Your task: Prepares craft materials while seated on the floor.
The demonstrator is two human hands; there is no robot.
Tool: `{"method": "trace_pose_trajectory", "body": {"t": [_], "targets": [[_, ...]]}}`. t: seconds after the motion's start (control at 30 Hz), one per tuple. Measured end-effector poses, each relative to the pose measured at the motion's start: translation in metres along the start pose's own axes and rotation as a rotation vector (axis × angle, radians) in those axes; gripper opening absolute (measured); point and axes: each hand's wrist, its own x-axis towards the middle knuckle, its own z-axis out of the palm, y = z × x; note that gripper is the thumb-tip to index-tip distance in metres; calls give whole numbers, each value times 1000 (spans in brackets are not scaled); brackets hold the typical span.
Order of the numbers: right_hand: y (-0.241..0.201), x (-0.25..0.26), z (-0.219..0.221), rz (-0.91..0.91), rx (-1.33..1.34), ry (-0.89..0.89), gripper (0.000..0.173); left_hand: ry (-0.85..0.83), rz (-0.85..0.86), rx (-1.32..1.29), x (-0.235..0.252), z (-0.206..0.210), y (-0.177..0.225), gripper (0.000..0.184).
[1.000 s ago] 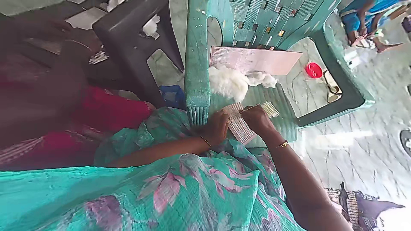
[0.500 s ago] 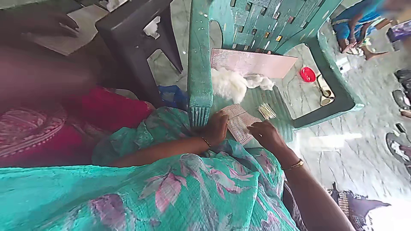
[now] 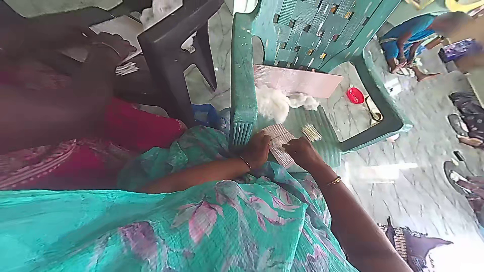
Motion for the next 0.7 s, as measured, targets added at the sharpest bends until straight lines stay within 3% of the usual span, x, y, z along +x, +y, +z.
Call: {"method": "trace_pose_trajectory", "body": {"t": [0.17, 0.27, 0.47, 0.6, 0.7], "targets": [[-9, -21, -11, 105, -18, -217, 24, -92, 9, -15, 1, 0, -2, 29], [-15, -29, -20, 170, 30, -221, 24, -223, -33, 2, 4, -8, 3, 32], [-33, -61, -34, 660, 362, 137, 28, -239, -51, 35, 5, -10, 6, 31], [-49, -64, -29, 767, 1070, 522, 26, -281, -166, 49, 12, -12, 13, 37], [-70, -54, -39, 764, 1507, 615, 25, -309, -186, 38, 15, -16, 14, 39]]}}
